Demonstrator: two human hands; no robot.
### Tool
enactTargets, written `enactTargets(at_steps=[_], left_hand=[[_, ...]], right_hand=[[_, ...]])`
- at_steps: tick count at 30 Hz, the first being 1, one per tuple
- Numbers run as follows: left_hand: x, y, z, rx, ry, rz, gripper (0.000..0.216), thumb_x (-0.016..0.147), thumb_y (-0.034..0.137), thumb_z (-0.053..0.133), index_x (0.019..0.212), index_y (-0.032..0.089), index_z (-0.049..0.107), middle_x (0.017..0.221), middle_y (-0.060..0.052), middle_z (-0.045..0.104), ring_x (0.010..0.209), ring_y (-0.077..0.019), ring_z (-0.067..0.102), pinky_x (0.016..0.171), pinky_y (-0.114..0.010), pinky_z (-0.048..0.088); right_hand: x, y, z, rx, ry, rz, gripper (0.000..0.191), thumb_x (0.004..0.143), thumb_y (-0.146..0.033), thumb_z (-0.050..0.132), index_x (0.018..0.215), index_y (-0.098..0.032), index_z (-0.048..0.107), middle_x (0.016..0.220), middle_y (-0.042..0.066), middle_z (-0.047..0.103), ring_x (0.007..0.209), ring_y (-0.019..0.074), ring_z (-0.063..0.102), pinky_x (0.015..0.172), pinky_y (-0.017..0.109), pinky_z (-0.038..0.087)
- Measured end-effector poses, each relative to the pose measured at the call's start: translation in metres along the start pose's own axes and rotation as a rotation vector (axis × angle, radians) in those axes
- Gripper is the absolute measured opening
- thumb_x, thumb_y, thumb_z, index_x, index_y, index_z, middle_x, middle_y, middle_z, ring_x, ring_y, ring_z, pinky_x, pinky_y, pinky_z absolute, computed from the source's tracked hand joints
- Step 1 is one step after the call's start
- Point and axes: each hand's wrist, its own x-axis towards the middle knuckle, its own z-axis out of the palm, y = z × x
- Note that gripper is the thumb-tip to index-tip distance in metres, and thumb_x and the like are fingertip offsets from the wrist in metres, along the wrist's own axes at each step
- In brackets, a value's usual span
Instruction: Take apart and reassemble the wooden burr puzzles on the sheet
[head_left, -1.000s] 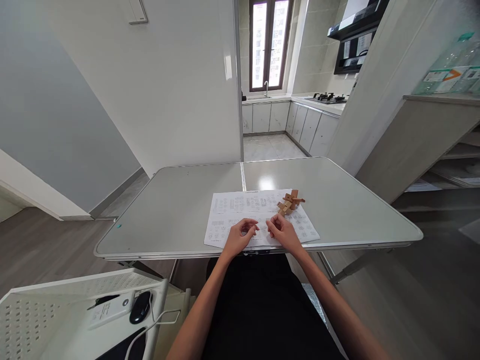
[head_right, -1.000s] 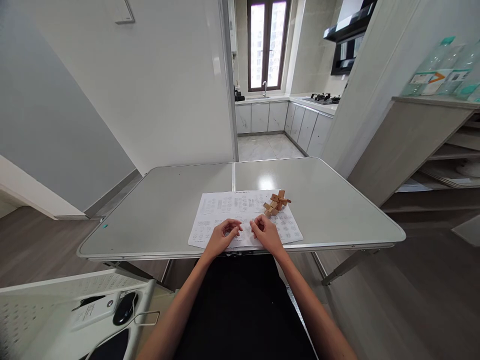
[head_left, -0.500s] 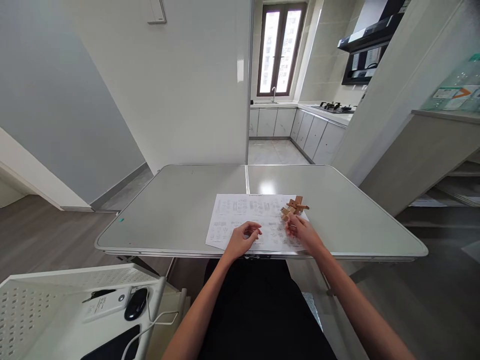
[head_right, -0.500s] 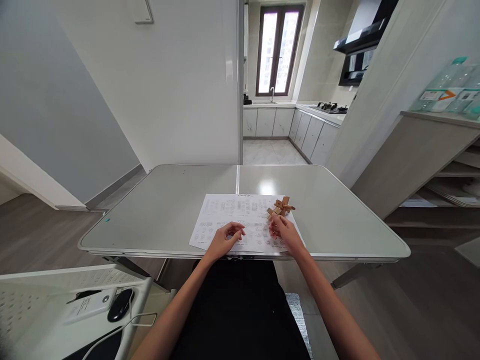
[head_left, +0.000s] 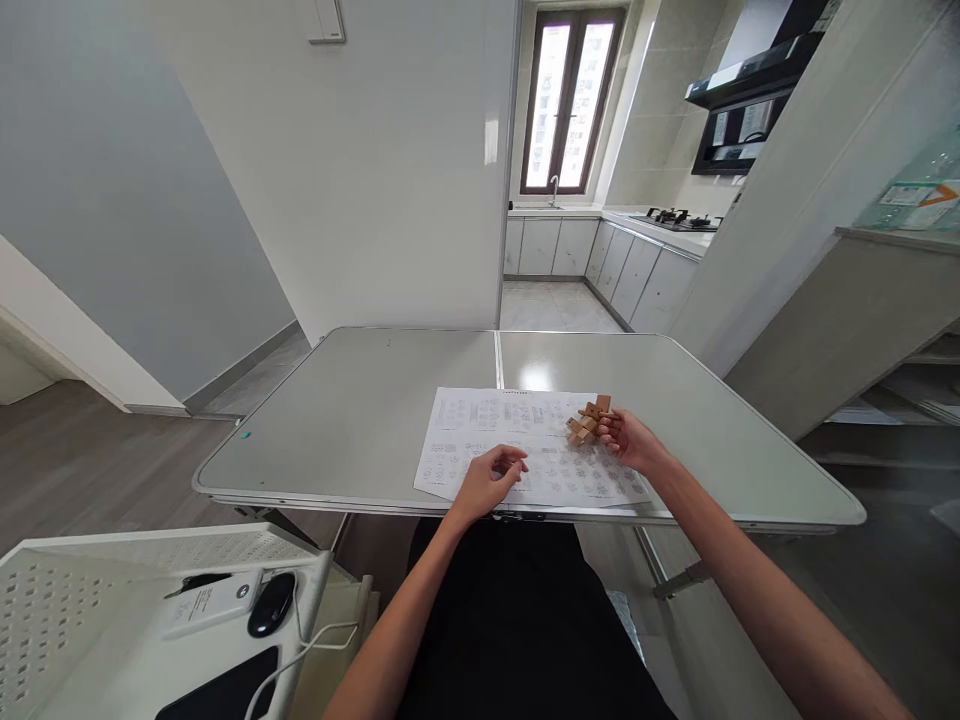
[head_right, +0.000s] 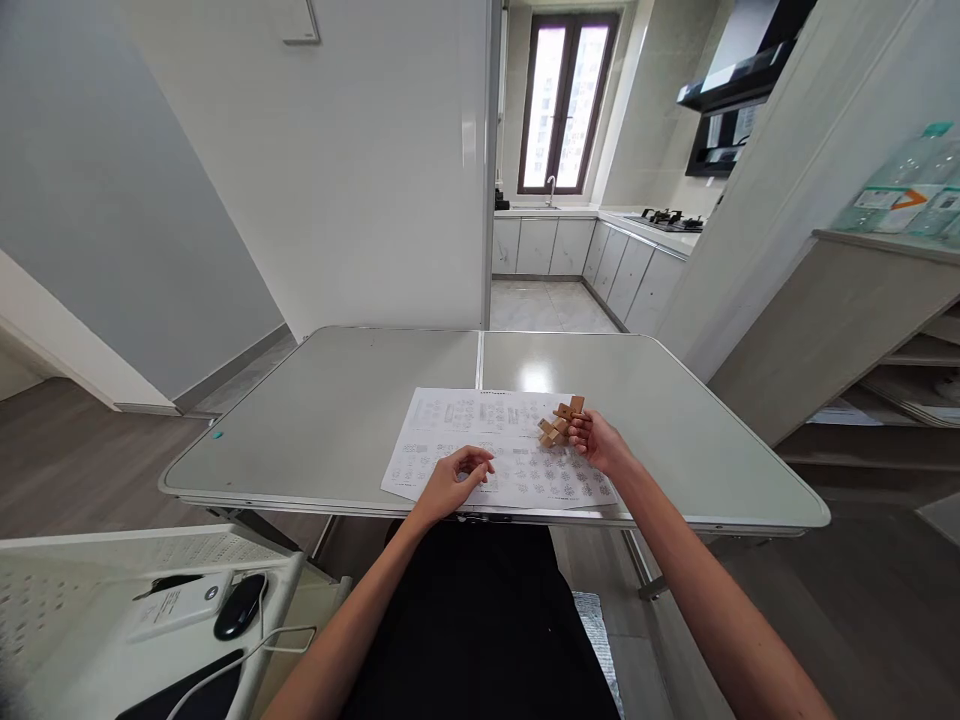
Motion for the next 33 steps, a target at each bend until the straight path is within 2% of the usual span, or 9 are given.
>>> enactTargets(at_steps=[3, 8, 12, 15, 17, 19, 21, 27, 33], left_hand=[[0.0, 0.0, 0.0, -0.002, -0.005, 0.006, 0.025, 0.097, 0.038, 0.058, 0.111, 0.022, 0.07, 0.098, -0.005, 0.076, 0.086, -0.0191, 0.07, 0.081, -0.033, 0.056], [-0.001, 0.001, -0.001, -0.005, -0.016, -0.005, 0.025, 0.097, 0.039, 0.058, 0.113, 0.023, 0.07, 0.099, -0.005, 0.076, 0.088, -0.0193, 0.07, 0.082, -0.033, 0.056], [0.0, 0.0, -0.001, 0.008, -0.016, -0.007, 0.025, 0.098, 0.041, 0.059, 0.113, 0.023, 0.069, 0.099, -0.006, 0.076, 0.091, -0.0207, 0.07, 0.084, -0.035, 0.055], [0.002, -0.004, 0.0, -0.01, 0.024, 0.022, 0.037, 0.092, 0.043, 0.069, 0.123, 0.023, 0.063, 0.111, -0.008, 0.073, 0.1, -0.0228, 0.069, 0.09, -0.039, 0.055], [0.002, -0.006, 0.001, -0.021, 0.054, 0.051, 0.065, 0.081, 0.043, 0.083, 0.136, 0.025, 0.055, 0.132, -0.012, 0.066, 0.115, -0.0266, 0.065, 0.098, -0.043, 0.053], [0.002, -0.006, 0.0, -0.025, 0.036, 0.079, 0.091, 0.069, 0.04, 0.092, 0.146, 0.028, 0.046, 0.15, -0.013, 0.053, 0.13, -0.0307, 0.056, 0.107, -0.047, 0.049], [0.0, -0.003, -0.002, -0.038, -0.019, 0.108, 0.101, 0.066, 0.039, 0.095, 0.151, 0.033, 0.04, 0.158, -0.012, 0.045, 0.138, -0.0329, 0.05, 0.113, -0.051, 0.045], [-0.003, 0.01, -0.005, -0.131, -0.21, 0.101, 0.096, 0.069, 0.036, 0.093, 0.151, 0.035, 0.044, 0.15, -0.011, 0.053, 0.13, -0.0326, 0.06, 0.112, -0.052, 0.049], [-0.001, 0.008, -0.005, -0.073, -0.171, 0.087, 0.088, 0.068, 0.035, 0.093, 0.145, 0.032, 0.05, 0.149, -0.011, 0.055, 0.128, -0.0323, 0.062, 0.11, -0.05, 0.05]], right_hand=[[-0.005, 0.002, -0.001, -0.046, 0.024, -0.057, 0.028, 0.096, -0.032, 0.055, 0.07, -0.021, 0.051, 0.053, -0.002, 0.052, 0.038, 0.0089, 0.044, 0.033, 0.019, 0.033], [-0.032, 0.008, 0.006, -0.114, 0.064, -0.272, 0.037, 0.097, -0.049, 0.058, 0.072, -0.021, 0.055, 0.051, -0.004, 0.053, 0.041, 0.0105, 0.05, 0.039, 0.021, 0.038], [-0.06, 0.019, 0.031, -0.376, -0.125, -0.51, 0.05, 0.099, -0.061, 0.051, 0.069, -0.021, 0.057, 0.048, -0.001, 0.056, 0.043, 0.0137, 0.052, 0.044, 0.025, 0.042], [-0.076, 0.032, 0.054, -0.489, -0.349, -0.468, 0.057, 0.102, -0.061, 0.043, 0.063, -0.021, 0.055, 0.046, 0.001, 0.059, 0.043, 0.0149, 0.053, 0.048, 0.027, 0.044], [-0.081, 0.043, 0.066, -0.525, -0.479, -0.428, 0.057, 0.103, -0.06, 0.04, 0.063, -0.022, 0.054, 0.046, 0.001, 0.059, 0.042, 0.0152, 0.053, 0.048, 0.027, 0.043], [-0.084, 0.053, 0.074, -0.557, -0.561, -0.393, 0.057, 0.103, -0.057, 0.039, 0.06, -0.022, 0.054, 0.045, 0.001, 0.058, 0.043, 0.0153, 0.053, 0.052, 0.027, 0.043], [-0.085, 0.06, 0.077, -0.581, -0.601, -0.354, 0.057, 0.103, -0.055, 0.041, 0.058, -0.023, 0.054, 0.044, 0.001, 0.057, 0.044, 0.0158, 0.052, 0.052, 0.028, 0.042], [-0.084, 0.064, 0.078, -0.481, -0.673, -0.263, 0.062, 0.098, -0.062, 0.047, 0.049, -0.024, 0.054, 0.042, 0.0, 0.05, 0.043, 0.0161, 0.051, 0.053, 0.029, 0.044], [-0.079, 0.068, 0.078, -0.422, -0.65, -0.257, 0.062, 0.098, -0.064, 0.044, 0.055, -0.022, 0.058, 0.044, 0.001, 0.054, 0.044, 0.0161, 0.052, 0.053, 0.029, 0.046]])
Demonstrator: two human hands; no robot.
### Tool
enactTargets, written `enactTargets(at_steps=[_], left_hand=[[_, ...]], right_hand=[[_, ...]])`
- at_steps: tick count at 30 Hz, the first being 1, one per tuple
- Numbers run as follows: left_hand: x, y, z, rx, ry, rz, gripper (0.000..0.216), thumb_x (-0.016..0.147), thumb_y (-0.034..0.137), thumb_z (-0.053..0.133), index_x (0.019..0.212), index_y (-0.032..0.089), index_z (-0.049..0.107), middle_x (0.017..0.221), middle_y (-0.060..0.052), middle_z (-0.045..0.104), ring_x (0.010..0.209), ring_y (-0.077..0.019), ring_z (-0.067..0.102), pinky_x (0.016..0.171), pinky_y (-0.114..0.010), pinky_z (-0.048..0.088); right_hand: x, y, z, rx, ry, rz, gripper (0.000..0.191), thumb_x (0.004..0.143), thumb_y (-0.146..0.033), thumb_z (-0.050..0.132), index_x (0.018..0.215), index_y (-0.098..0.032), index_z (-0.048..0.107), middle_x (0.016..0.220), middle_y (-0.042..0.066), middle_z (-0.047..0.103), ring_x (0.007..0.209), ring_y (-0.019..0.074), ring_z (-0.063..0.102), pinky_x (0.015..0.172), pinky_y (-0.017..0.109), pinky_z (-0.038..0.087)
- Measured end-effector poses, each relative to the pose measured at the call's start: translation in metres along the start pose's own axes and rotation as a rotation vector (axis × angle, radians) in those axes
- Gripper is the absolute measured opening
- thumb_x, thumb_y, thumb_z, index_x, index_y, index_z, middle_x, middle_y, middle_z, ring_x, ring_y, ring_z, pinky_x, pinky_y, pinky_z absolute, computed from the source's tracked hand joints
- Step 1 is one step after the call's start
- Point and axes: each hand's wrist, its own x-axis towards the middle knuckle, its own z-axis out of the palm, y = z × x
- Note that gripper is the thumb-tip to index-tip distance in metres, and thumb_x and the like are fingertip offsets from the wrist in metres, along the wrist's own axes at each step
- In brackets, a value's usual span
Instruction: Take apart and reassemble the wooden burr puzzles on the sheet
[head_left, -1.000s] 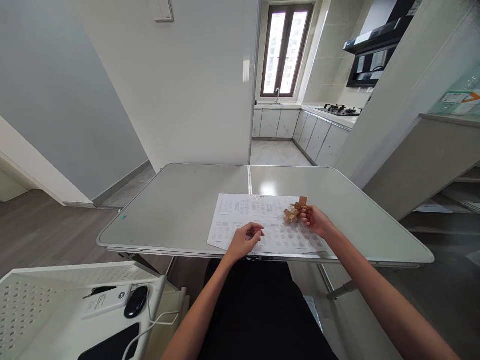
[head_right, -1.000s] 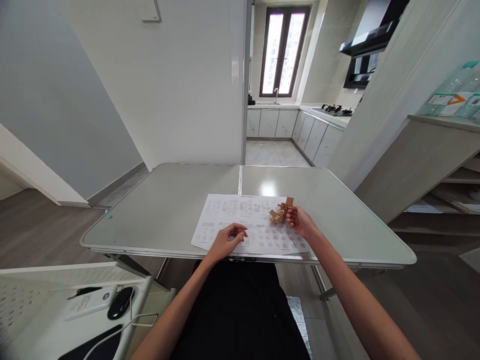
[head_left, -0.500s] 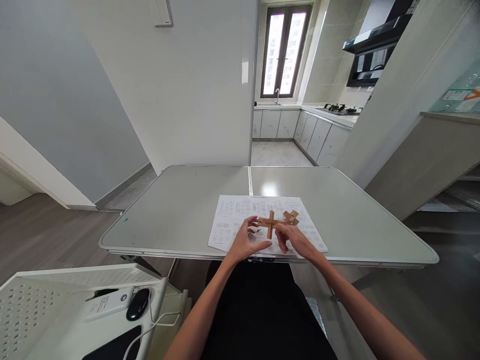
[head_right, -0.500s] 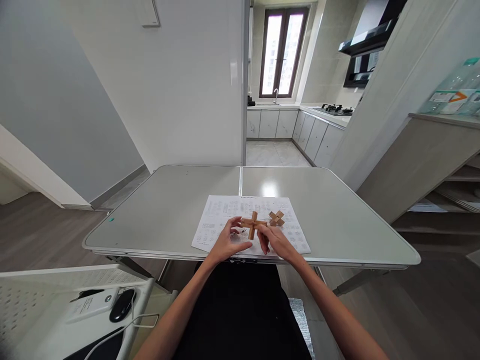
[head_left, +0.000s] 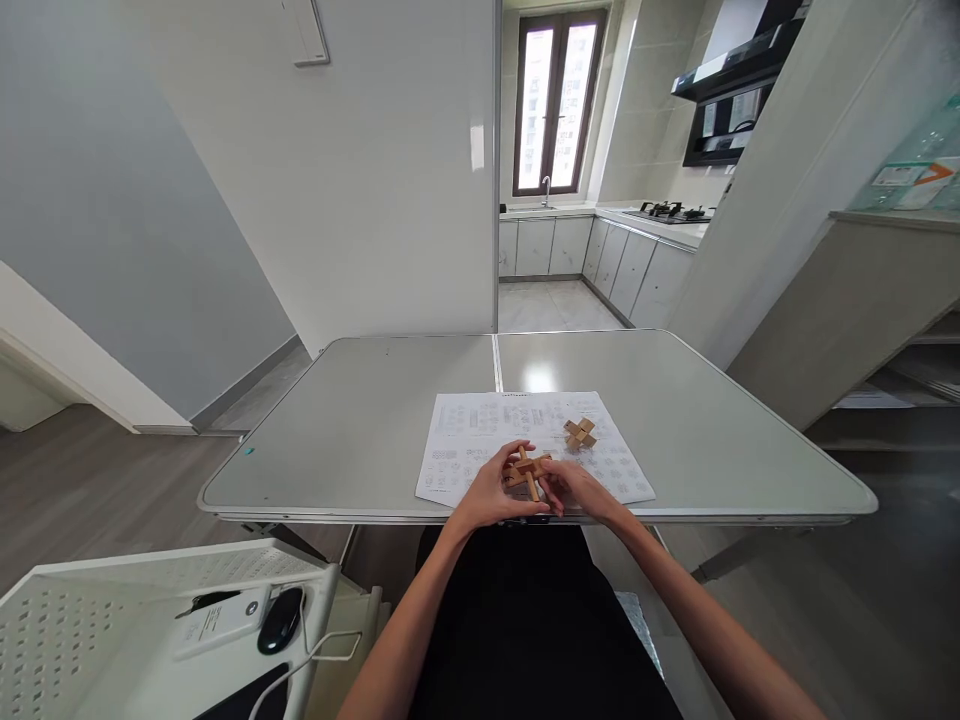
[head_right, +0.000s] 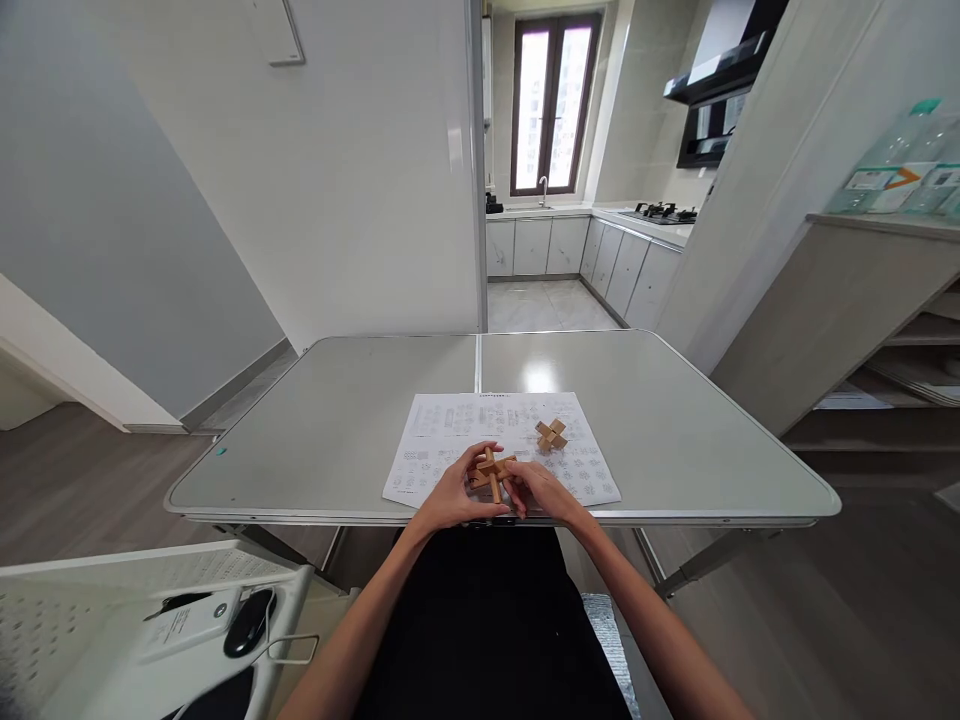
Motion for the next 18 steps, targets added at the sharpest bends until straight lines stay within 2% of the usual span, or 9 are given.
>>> enactTargets(at_steps=[5, 12, 18], left_hand=[[0.001, -0.003, 0.0, 0.033, 0.008, -0.016, 0.086, 0.068, 0.039, 0.092, 0.143, 0.03, 0.051, 0.146, -0.011, 0.057, 0.124, -0.0306, 0.064, 0.108, -0.047, 0.052], [0.002, 0.001, -0.001, 0.035, -0.005, -0.003, 0.08, 0.066, 0.039, 0.093, 0.136, 0.026, 0.054, 0.133, -0.011, 0.066, 0.121, -0.0309, 0.066, 0.109, -0.05, 0.052], [0.001, 0.001, -0.001, 0.046, -0.022, -0.001, 0.084, 0.067, 0.039, 0.093, 0.14, 0.027, 0.052, 0.137, -0.01, 0.065, 0.124, -0.0309, 0.065, 0.112, -0.052, 0.05]], right_hand=[[0.002, 0.006, 0.001, 0.011, 0.037, -0.009, 0.059, 0.099, -0.062, 0.044, 0.057, -0.023, 0.056, 0.044, -0.001, 0.053, 0.041, 0.015, 0.05, 0.05, 0.028, 0.044], [0.009, 0.016, 0.003, -0.017, 0.139, -0.027, 0.059, 0.1, -0.06, 0.041, 0.054, -0.024, 0.051, 0.039, -0.003, 0.047, 0.036, 0.0135, 0.043, 0.043, 0.026, 0.038], [0.01, 0.02, 0.005, -0.042, 0.193, -0.047, 0.057, 0.1, -0.058, 0.043, 0.056, -0.024, 0.054, 0.039, -0.001, 0.05, 0.038, 0.0147, 0.044, 0.044, 0.027, 0.037]])
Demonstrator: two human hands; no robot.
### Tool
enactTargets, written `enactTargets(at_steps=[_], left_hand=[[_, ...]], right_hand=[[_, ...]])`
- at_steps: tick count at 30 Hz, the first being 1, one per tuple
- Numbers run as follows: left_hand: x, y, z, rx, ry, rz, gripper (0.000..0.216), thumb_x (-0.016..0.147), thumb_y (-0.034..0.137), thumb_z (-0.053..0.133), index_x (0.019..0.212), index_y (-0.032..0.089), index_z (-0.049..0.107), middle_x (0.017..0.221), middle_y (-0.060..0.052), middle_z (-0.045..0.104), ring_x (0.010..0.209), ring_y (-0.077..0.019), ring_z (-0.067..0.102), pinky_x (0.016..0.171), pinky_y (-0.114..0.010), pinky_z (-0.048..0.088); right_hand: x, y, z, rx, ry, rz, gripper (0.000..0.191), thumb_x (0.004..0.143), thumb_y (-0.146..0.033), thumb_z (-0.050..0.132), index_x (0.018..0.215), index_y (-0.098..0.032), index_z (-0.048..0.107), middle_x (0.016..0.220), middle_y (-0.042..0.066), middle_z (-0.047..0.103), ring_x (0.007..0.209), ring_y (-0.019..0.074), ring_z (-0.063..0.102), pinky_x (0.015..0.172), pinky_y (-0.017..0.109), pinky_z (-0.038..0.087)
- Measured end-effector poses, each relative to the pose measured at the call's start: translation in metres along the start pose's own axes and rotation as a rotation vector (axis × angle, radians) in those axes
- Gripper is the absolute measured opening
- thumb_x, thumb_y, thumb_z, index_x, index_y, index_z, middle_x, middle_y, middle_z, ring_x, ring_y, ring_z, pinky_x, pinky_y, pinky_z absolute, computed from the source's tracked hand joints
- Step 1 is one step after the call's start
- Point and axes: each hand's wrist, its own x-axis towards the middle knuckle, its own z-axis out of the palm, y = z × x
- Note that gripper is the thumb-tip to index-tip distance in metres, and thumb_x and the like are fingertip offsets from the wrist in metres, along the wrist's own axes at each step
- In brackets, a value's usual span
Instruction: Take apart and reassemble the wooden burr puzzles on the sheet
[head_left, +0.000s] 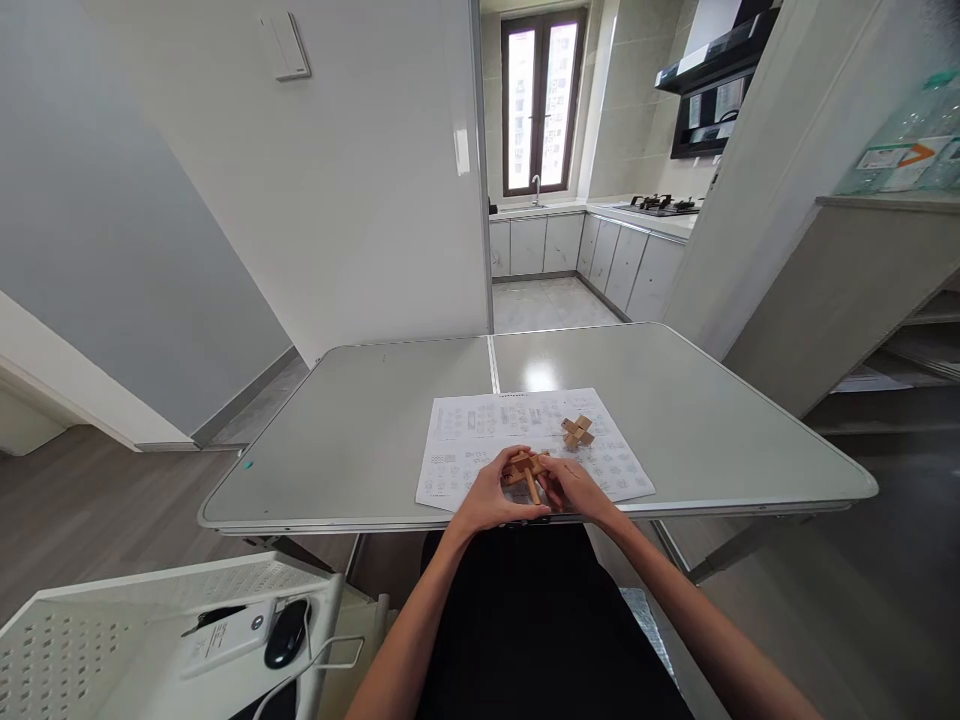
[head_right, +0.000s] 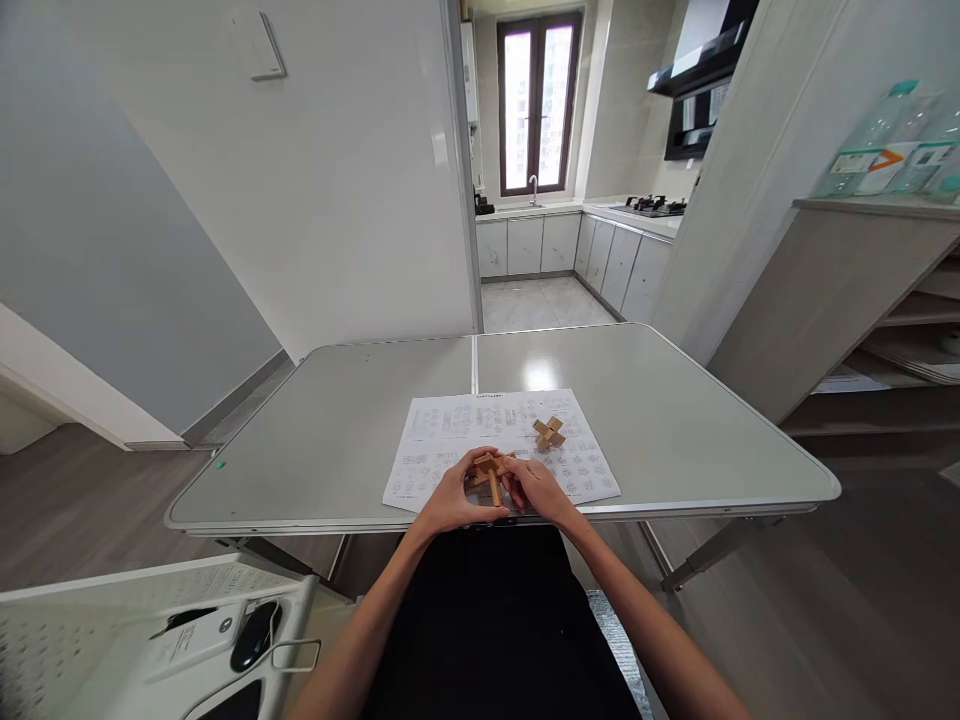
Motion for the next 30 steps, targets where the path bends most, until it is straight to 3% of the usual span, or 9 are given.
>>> enactTargets(at_steps=[6, 10, 14, 21, 26, 30], left_hand=[[-0.001, -0.001, 0.001, 0.012, 0.025, 0.013, 0.085, 0.068, 0.037, 0.092, 0.141, 0.027, 0.05, 0.141, -0.011, 0.062, 0.129, -0.0321, 0.062, 0.115, -0.053, 0.045], [-0.002, 0.001, 0.0, 0.015, 0.045, 0.008, 0.077, 0.071, 0.036, 0.09, 0.137, 0.028, 0.052, 0.141, -0.011, 0.06, 0.123, -0.0296, 0.064, 0.106, -0.048, 0.052], [-0.003, 0.003, 0.0, 0.005, 0.058, 0.0, 0.076, 0.072, 0.034, 0.089, 0.138, 0.029, 0.052, 0.141, -0.01, 0.059, 0.12, -0.028, 0.064, 0.102, -0.045, 0.055], [-0.002, 0.001, 0.001, 0.083, 0.127, -0.017, 0.082, 0.072, 0.032, 0.089, 0.144, 0.031, 0.049, 0.137, -0.009, 0.06, 0.116, -0.0267, 0.063, 0.105, -0.044, 0.051], [-0.003, -0.004, 0.002, 0.139, 0.169, 0.027, 0.086, 0.074, 0.028, 0.086, 0.149, 0.033, 0.044, 0.139, -0.008, 0.057, 0.117, -0.0265, 0.061, 0.104, -0.043, 0.05], [-0.001, -0.01, 0.002, 0.191, 0.197, 0.144, 0.085, 0.075, 0.019, 0.081, 0.15, 0.034, 0.043, 0.153, -0.009, 0.045, 0.133, -0.0298, 0.051, 0.113, -0.047, 0.043]], right_hand=[[0.0, -0.001, -0.003, 0.022, -0.049, 0.011, 0.056, 0.099, -0.061, 0.047, 0.056, -0.026, 0.05, 0.04, -0.003, 0.045, 0.038, 0.0149, 0.041, 0.043, 0.027, 0.035], [-0.003, -0.004, -0.004, 0.041, -0.134, 0.029, 0.059, 0.099, -0.059, 0.044, 0.05, -0.026, 0.043, 0.039, -0.005, 0.035, 0.035, 0.012, 0.034, 0.041, 0.026, 0.028], [-0.005, -0.005, -0.006, 0.045, -0.159, 0.031, 0.059, 0.1, -0.058, 0.045, 0.051, -0.025, 0.045, 0.04, -0.006, 0.035, 0.035, 0.011, 0.033, 0.042, 0.026, 0.027], [-0.004, -0.004, -0.002, 0.015, -0.022, -0.033, 0.046, 0.097, -0.061, 0.056, 0.07, -0.024, 0.056, 0.051, -0.004, 0.057, 0.044, 0.0139, 0.051, 0.047, 0.027, 0.04], [-0.003, -0.005, 0.001, 0.047, 0.073, -0.106, 0.036, 0.095, -0.06, 0.061, 0.091, -0.025, 0.056, 0.057, -0.007, 0.056, 0.042, 0.0127, 0.049, 0.045, 0.026, 0.039], [-0.003, -0.008, 0.0, 0.048, 0.063, -0.127, 0.034, 0.095, -0.057, 0.062, 0.092, -0.023, 0.058, 0.069, -0.004, 0.06, 0.048, 0.0119, 0.053, 0.047, 0.026, 0.041]])
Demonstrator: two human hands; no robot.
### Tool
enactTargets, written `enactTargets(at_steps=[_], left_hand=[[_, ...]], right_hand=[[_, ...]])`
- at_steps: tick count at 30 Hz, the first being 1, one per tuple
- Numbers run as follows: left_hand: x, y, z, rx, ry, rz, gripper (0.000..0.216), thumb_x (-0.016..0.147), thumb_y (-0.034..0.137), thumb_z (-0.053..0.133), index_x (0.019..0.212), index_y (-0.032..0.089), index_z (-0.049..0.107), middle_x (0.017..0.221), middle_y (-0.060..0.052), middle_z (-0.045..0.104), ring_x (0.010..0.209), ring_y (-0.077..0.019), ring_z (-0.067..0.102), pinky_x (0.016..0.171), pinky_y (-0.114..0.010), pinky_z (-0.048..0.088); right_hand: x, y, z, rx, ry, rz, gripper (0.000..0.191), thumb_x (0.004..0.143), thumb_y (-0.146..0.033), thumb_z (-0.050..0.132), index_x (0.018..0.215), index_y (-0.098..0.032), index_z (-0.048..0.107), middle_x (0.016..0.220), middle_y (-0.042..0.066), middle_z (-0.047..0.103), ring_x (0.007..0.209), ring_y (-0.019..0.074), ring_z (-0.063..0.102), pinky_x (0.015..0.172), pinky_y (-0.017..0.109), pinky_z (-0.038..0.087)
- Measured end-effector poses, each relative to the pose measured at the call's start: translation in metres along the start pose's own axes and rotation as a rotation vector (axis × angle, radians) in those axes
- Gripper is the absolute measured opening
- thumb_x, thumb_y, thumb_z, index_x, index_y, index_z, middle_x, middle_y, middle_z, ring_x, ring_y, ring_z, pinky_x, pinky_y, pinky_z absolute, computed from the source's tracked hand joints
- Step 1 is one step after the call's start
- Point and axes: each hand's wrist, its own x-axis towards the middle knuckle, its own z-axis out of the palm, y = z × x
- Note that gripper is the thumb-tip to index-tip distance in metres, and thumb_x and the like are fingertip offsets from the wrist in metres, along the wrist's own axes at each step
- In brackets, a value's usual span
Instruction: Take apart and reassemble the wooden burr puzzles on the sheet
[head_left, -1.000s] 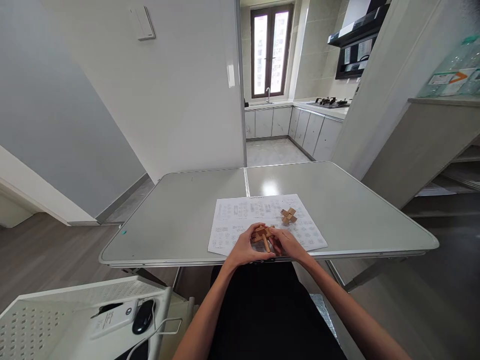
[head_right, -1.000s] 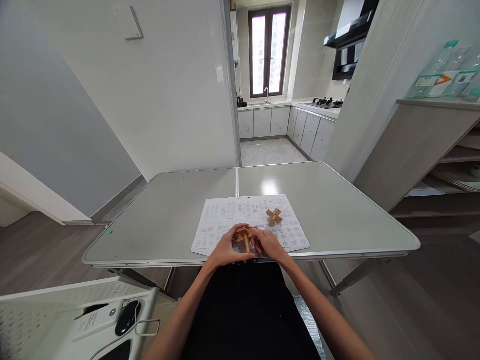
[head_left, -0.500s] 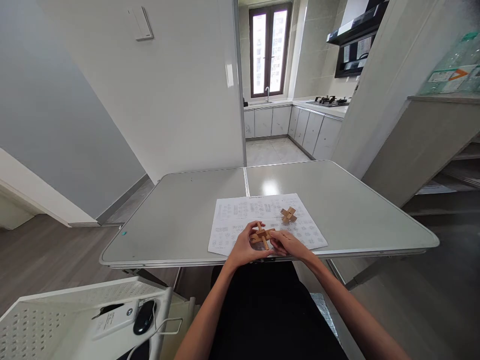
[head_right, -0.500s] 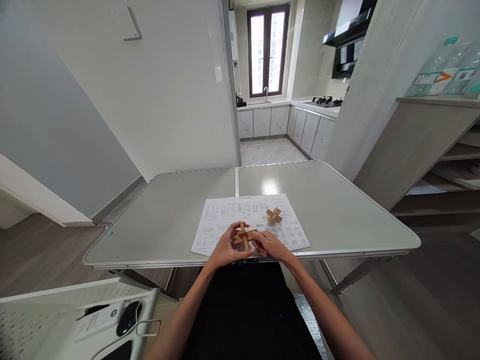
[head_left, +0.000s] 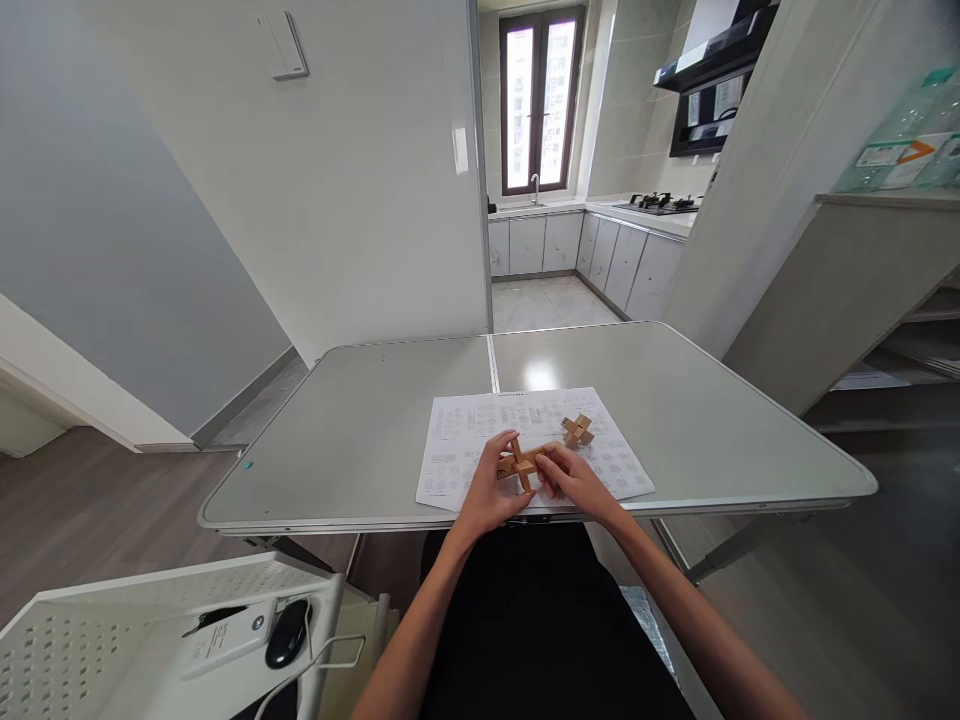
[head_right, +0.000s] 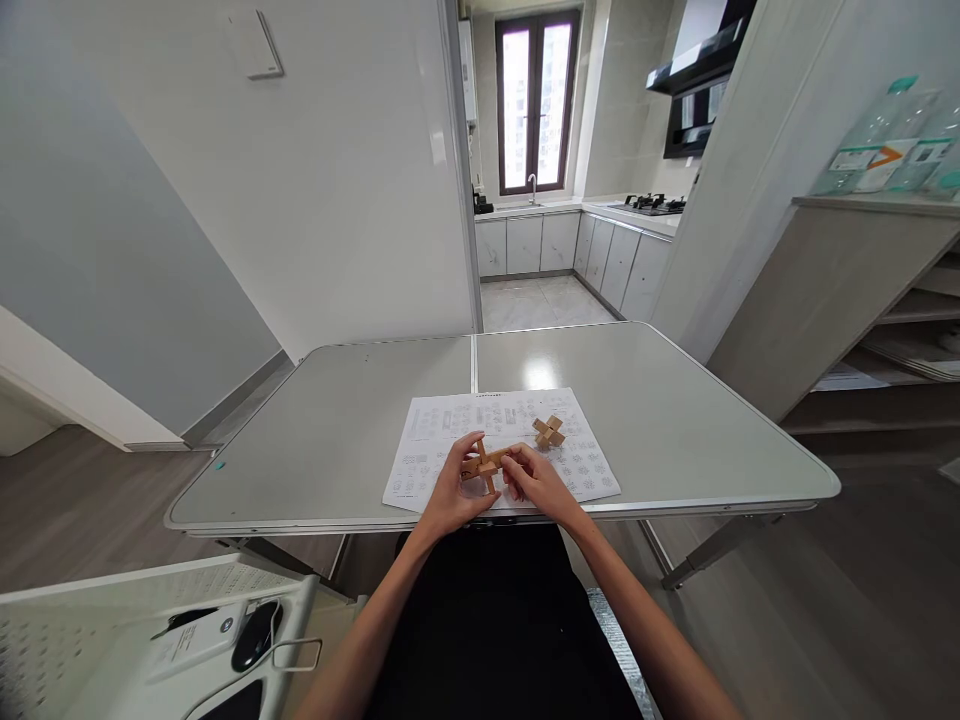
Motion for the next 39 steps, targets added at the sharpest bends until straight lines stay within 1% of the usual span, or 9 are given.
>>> enactTargets(at_steps=[2, 6, 8, 12, 17, 20, 26, 32, 39], left_hand=[[0.0, -0.004, 0.001, -0.001, 0.004, 0.03, 0.085, 0.074, 0.016, 0.081, 0.149, 0.034, 0.044, 0.155, -0.009, 0.042, 0.139, -0.032, 0.047, 0.116, -0.049, 0.04], [-0.001, -0.009, 0.003, -0.05, -0.017, -0.044, 0.087, 0.074, 0.015, 0.081, 0.149, 0.034, 0.041, 0.144, -0.01, 0.049, 0.133, -0.031, 0.053, 0.113, -0.05, 0.045], [-0.001, -0.009, 0.003, -0.086, -0.041, -0.084, 0.092, 0.075, 0.02, 0.083, 0.152, 0.035, 0.035, 0.142, -0.01, 0.051, 0.131, -0.0302, 0.055, 0.111, -0.051, 0.046], [-0.001, -0.005, 0.002, -0.125, -0.049, -0.112, 0.108, 0.069, 0.033, 0.092, 0.155, 0.037, 0.027, 0.155, -0.011, 0.04, 0.139, -0.033, 0.048, 0.116, -0.055, 0.041], [0.0, -0.005, 0.001, -0.149, -0.024, -0.155, 0.091, 0.08, 0.04, 0.085, 0.153, 0.034, 0.031, 0.144, -0.011, 0.054, 0.135, -0.0327, 0.055, 0.116, -0.057, 0.04], [0.0, -0.006, 0.001, -0.156, -0.011, -0.162, 0.088, 0.08, 0.041, 0.085, 0.152, 0.033, 0.034, 0.139, -0.011, 0.058, 0.133, -0.0325, 0.057, 0.115, -0.057, 0.04], [0.0, -0.01, 0.002, -0.172, 0.003, -0.172, 0.086, 0.081, 0.039, 0.085, 0.152, 0.031, 0.037, 0.139, -0.012, 0.06, 0.133, -0.0317, 0.058, 0.116, -0.056, 0.041], [-0.001, -0.01, 0.0, -0.167, -0.003, -0.191, 0.084, 0.08, 0.039, 0.086, 0.151, 0.03, 0.04, 0.138, -0.011, 0.061, 0.132, -0.0304, 0.058, 0.116, -0.053, 0.041], [-0.001, -0.008, -0.003, -0.159, -0.014, -0.212, 0.083, 0.08, 0.039, 0.086, 0.15, 0.031, 0.042, 0.14, -0.011, 0.06, 0.135, -0.0312, 0.056, 0.117, -0.054, 0.039]], right_hand=[[0.0, -0.001, -0.001, 0.006, 0.0, 0.005, 0.033, 0.095, -0.056, 0.063, 0.094, -0.023, 0.059, 0.074, -0.002, 0.063, 0.05, 0.0122, 0.055, 0.048, 0.026, 0.043], [-0.001, -0.004, 0.0, -0.013, -0.004, 0.008, 0.034, 0.095, -0.056, 0.061, 0.098, -0.022, 0.059, 0.075, -0.001, 0.066, 0.052, 0.0133, 0.058, 0.048, 0.026, 0.043], [-0.001, -0.005, 0.0, -0.016, 0.005, 0.009, 0.035, 0.094, -0.057, 0.062, 0.097, -0.022, 0.059, 0.076, 0.0, 0.066, 0.053, 0.0138, 0.059, 0.048, 0.026, 0.043], [-0.002, -0.009, 0.0, -0.025, 0.005, 0.024, 0.037, 0.093, -0.059, 0.063, 0.097, -0.023, 0.058, 0.072, -0.002, 0.065, 0.053, 0.0144, 0.059, 0.05, 0.028, 0.044], [-0.002, -0.006, -0.003, -0.009, -0.001, 0.018, 0.039, 0.093, -0.062, 0.063, 0.097, -0.023, 0.057, 0.074, -0.002, 0.065, 0.056, 0.0157, 0.06, 0.052, 0.029, 0.045], [-0.001, -0.002, -0.004, 0.016, 0.007, 0.009, 0.039, 0.093, -0.062, 0.063, 0.096, -0.023, 0.056, 0.076, -0.001, 0.066, 0.055, 0.015, 0.06, 0.051, 0.029, 0.044], [-0.001, -0.003, -0.004, 0.006, 0.004, 0.009, 0.04, 0.093, -0.062, 0.064, 0.095, -0.023, 0.056, 0.078, 0.0, 0.066, 0.056, 0.0152, 0.061, 0.049, 0.028, 0.041], [-0.003, -0.004, -0.003, -0.029, -0.028, -0.001, 0.04, 0.093, -0.062, 0.064, 0.095, -0.023, 0.054, 0.071, -0.002, 0.065, 0.054, 0.0152, 0.059, 0.053, 0.03, 0.045], [-0.002, 0.003, -0.004, -0.034, -0.044, -0.026, 0.039, 0.093, -0.061, 0.065, 0.094, -0.023, 0.055, 0.073, -0.002, 0.065, 0.056, 0.0149, 0.058, 0.054, 0.03, 0.044]])
